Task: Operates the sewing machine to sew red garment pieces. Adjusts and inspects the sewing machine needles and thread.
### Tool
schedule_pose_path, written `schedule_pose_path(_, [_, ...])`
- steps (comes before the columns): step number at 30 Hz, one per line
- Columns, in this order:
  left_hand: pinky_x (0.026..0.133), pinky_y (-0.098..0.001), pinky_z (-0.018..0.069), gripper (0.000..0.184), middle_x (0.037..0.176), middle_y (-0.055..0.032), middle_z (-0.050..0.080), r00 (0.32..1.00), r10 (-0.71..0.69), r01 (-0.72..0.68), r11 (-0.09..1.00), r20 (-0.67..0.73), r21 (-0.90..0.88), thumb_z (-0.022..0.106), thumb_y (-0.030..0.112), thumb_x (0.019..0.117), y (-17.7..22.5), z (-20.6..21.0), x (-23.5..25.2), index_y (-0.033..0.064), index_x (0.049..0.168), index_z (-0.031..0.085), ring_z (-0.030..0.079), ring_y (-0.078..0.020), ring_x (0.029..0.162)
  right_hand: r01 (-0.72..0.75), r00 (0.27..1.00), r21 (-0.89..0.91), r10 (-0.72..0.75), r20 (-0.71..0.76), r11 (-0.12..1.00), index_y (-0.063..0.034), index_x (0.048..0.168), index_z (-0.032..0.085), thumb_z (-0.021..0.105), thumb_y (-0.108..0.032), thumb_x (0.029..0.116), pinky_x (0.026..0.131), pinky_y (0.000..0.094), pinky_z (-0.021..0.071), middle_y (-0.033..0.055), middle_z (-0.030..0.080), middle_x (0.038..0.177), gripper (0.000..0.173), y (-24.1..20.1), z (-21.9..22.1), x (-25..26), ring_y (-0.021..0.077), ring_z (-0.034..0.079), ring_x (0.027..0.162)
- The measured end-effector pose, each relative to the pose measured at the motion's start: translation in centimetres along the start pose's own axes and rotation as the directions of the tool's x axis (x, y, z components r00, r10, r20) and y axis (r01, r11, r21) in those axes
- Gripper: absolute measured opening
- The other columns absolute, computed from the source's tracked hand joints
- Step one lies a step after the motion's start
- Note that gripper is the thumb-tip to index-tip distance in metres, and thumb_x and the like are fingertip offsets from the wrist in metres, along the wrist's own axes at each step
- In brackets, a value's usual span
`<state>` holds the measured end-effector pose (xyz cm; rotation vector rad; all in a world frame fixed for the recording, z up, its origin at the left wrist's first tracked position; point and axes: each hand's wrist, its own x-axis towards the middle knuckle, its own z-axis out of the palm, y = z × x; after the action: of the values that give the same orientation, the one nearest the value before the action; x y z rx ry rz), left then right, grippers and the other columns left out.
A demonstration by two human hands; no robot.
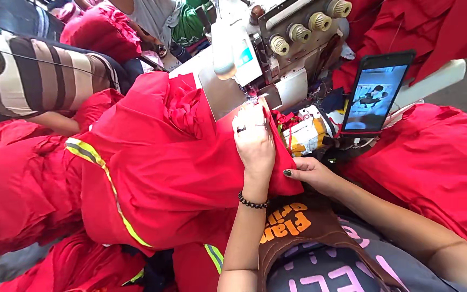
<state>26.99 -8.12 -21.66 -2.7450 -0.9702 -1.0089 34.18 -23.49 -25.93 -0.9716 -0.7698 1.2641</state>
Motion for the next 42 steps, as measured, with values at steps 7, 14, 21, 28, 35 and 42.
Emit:
schedule_pose_path(7, [0.121,-0.0549,0.0282,0.036,0.142,-0.0156,0.059,0.934,-0.068,0.131,0.979,0.351,-0.158,0.044,0.018,0.1087,-3.5,-2.6,4.4,0.0027,0.140,0.051,0.053,-0.0297,0.137,-0.025,0.993,-0.059,0.019,-0.115,0.998,-0.0012,0.100,0.071,0.064,-0.009,0.0986,0.082,0.0256,0.0585,-0.0001,0.073,0.090,0.010,-1.1,0.1,3.4,0.0041,0.069,0.085])
schedule_pose_path(14, [0.119,-0.0488,0.0328,0.042,0.138,-0.0233,0.062,0.903,-0.105,0.125,0.992,0.416,-0.020,0.046,0.025,0.1045,-8.3,2.7,11.6,-0.0024,0.131,0.063,0.052,-0.0366,0.137,0.059,0.977,-0.107,-0.079,-0.199,0.993,-0.0037,0.094,0.069,0.066,-0.010,0.0986,0.065,0.0240,0.0566,0.0012,0.070,0.080,0.009,-2.1,-0.2,6.9,0.0055,0.066,0.070])
schedule_pose_path(21, [0.109,-0.0547,0.0435,0.055,0.134,-0.0206,0.064,0.936,-0.234,0.258,0.964,0.262,-0.063,0.063,0.035,0.0953,-10.0,3.9,14.0,0.0038,0.141,0.055,0.059,-0.0342,0.129,0.078,0.969,-0.323,-0.148,-0.199,0.943,-0.0031,0.081,0.066,0.069,-0.015,0.0968,0.063,0.0275,0.0520,0.0024,0.062,0.073,0.020,-0.8,-0.3,5.6,0.0076,0.060,0.067])
schedule_pose_path(28, [0.118,-0.0384,0.0393,0.046,0.149,-0.0180,0.051,0.982,-0.113,0.056,0.938,-0.150,-0.341,0.054,0.012,0.1039,-9.0,-2.2,1.8,-0.0053,0.145,0.045,0.047,-0.0250,0.142,0.053,0.993,-0.472,-0.096,-0.068,0.880,0.0025,0.088,0.069,0.062,-0.024,0.1020,0.074,0.0197,0.0448,0.0040,0.061,0.083,0.031,0.5,-1.6,-0.3,0.0028,0.055,0.080])
schedule_pose_path(35, [0.116,-0.0453,0.0397,0.033,0.131,-0.0366,0.057,0.944,-0.326,0.300,0.911,-0.047,-0.284,0.058,-0.001,0.0944,-8.9,-6.9,-17.1,-0.0198,0.121,0.055,0.051,-0.0427,0.135,0.014,0.976,-0.373,-0.094,-0.198,0.928,-0.0011,0.096,0.074,0.074,-0.013,0.0925,0.085,0.0217,0.0547,0.0043,0.071,0.100,0.012,0.0,-3.3,-2.4,0.0035,0.065,0.095])
schedule_pose_path(42, [0.117,-0.0326,0.0355,0.082,0.159,-0.0336,0.024,0.248,-0.969,0.877,0.216,0.017,-0.429,0.067,0.004,0.0946,-9.0,-8.5,-23.1,-0.0115,0.155,0.013,0.035,-0.0340,0.144,-0.037,0.946,-0.245,-0.045,-0.321,0.969,-0.0019,0.096,0.071,0.074,-0.003,0.0894,0.069,0.0218,0.0559,0.0016,0.070,0.087,0.008,1.3,-2.0,-2.9,0.0036,0.064,0.073])
